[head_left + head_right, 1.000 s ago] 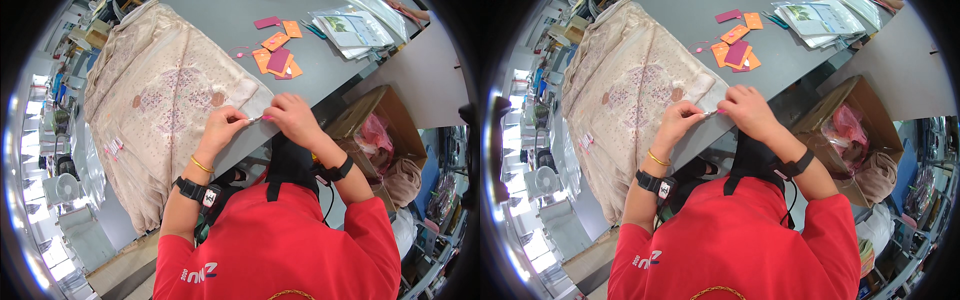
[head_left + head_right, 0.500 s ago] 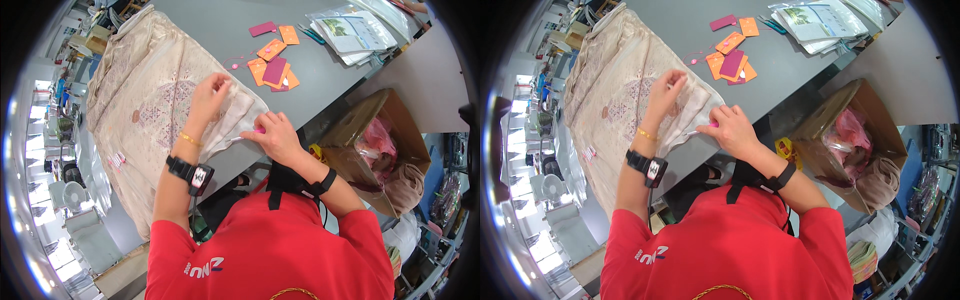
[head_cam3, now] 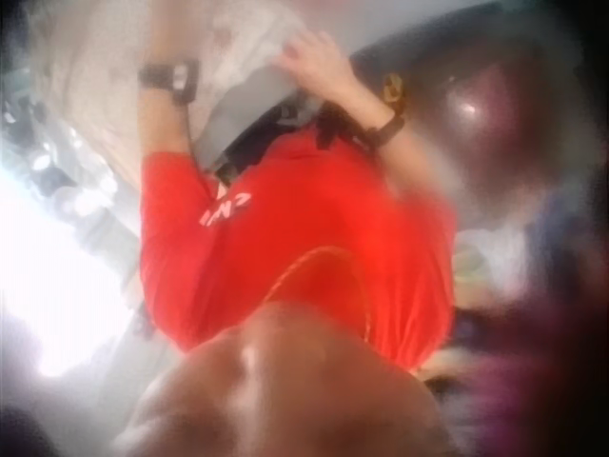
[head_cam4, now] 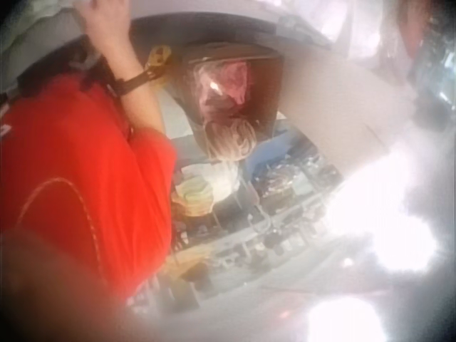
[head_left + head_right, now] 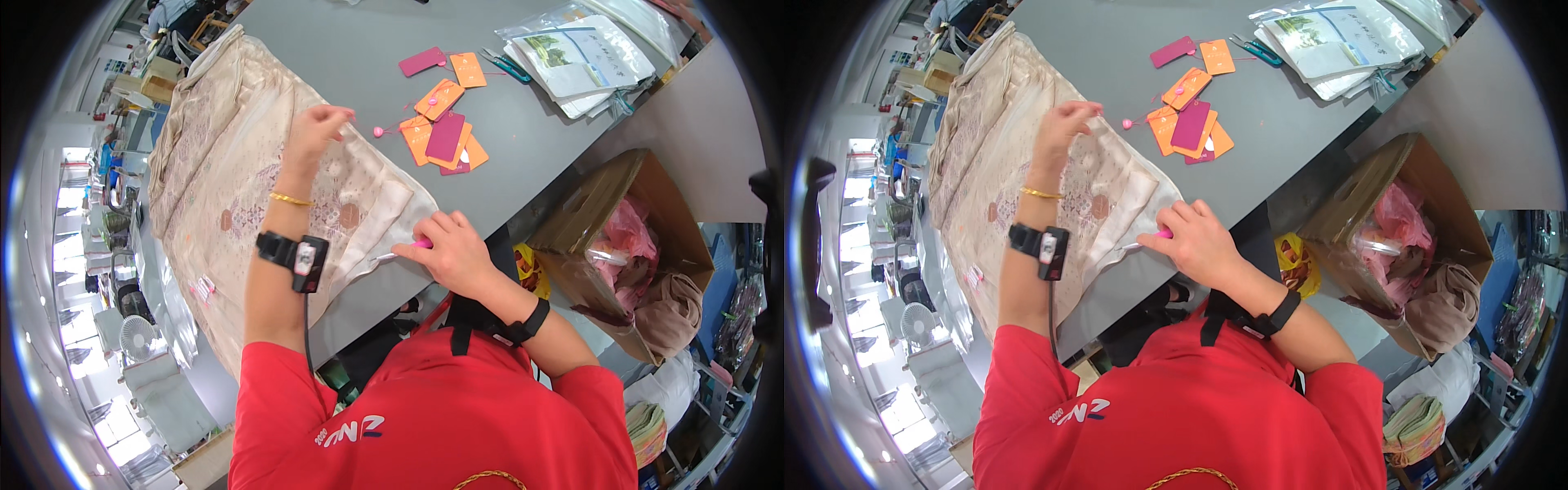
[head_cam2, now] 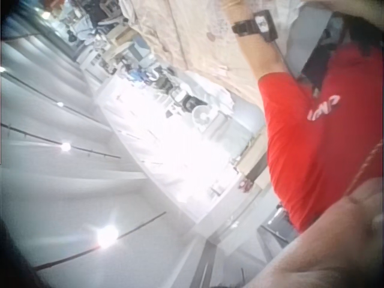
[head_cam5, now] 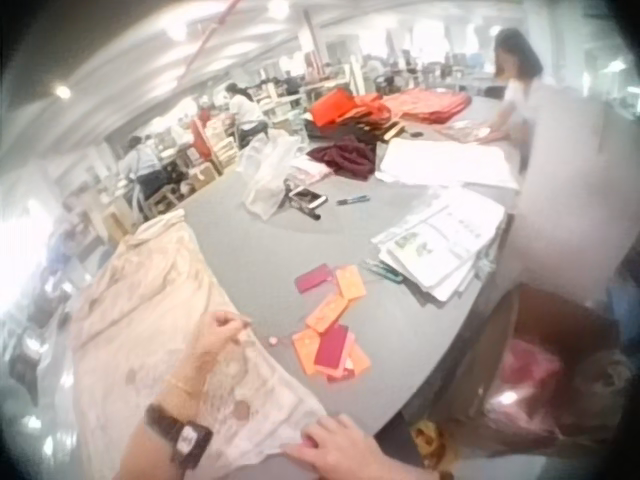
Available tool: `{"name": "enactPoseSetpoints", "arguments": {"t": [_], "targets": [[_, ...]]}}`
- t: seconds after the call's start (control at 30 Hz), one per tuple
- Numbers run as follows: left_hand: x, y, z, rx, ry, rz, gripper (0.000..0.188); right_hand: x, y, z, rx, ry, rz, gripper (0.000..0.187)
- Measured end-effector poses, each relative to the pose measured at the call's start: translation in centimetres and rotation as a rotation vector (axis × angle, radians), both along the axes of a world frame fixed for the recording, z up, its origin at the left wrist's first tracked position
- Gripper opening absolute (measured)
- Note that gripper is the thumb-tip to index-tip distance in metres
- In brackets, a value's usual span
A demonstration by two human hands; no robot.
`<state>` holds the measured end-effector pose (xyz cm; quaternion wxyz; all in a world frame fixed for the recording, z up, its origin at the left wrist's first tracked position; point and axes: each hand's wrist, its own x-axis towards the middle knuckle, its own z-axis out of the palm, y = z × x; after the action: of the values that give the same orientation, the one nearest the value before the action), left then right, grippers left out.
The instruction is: The person attaches small colored tags to a patterned garment on a work table using a pink-handled tool. They repeatedly fold the garment, insert tags into seams, and adjust the fabric to position the tags correctly.
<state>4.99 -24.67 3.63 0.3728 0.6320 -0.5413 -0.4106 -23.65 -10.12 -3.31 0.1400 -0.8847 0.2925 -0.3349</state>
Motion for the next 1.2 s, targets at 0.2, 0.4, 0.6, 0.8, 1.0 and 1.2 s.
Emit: {"name": "enactPoseSetpoints", "arguments": {"t": [0.2, 0.4, 0.6, 0.8, 1.0, 1.2], "targets": [[7.0, 8.2, 7.5, -0.31, 0.593, 0.088, 0.016, 0.0, 0.0, 0.4, -0.005, -0.01, -0.007, 0.034], [4.6, 17.4, 5.7, -0.32, 0.233, 0.15, 0.004, 0.2, 0.1, 0.2, -0.025, -0.013, -0.016, 0.035], [-1.6, 22.6, -2.3, -0.02, 0.546, 0.04, 0.024, 0.5, 0.3, 0.1, -0.016, 0.008, -0.042, 0.035], [-4.5, 23.5, -3.8, 0.097, 0.707, -0.004, 0.035, 0.6, 0.4, 0.5, -0.017, 0.03, -0.032, 0.035], [-5.2, 23.3, -4.5, 0.14, 0.731, 0.009, 0.041, 0.5, 0.4, 0.7, -0.014, 0.04, -0.03, 0.034], [-5.2, 23.5, -5.0, 0.173, 0.778, 0.104, 0.042, 0.4, 0.3, 0.4, -0.007, 0.03, -0.029, 0.033]]}}
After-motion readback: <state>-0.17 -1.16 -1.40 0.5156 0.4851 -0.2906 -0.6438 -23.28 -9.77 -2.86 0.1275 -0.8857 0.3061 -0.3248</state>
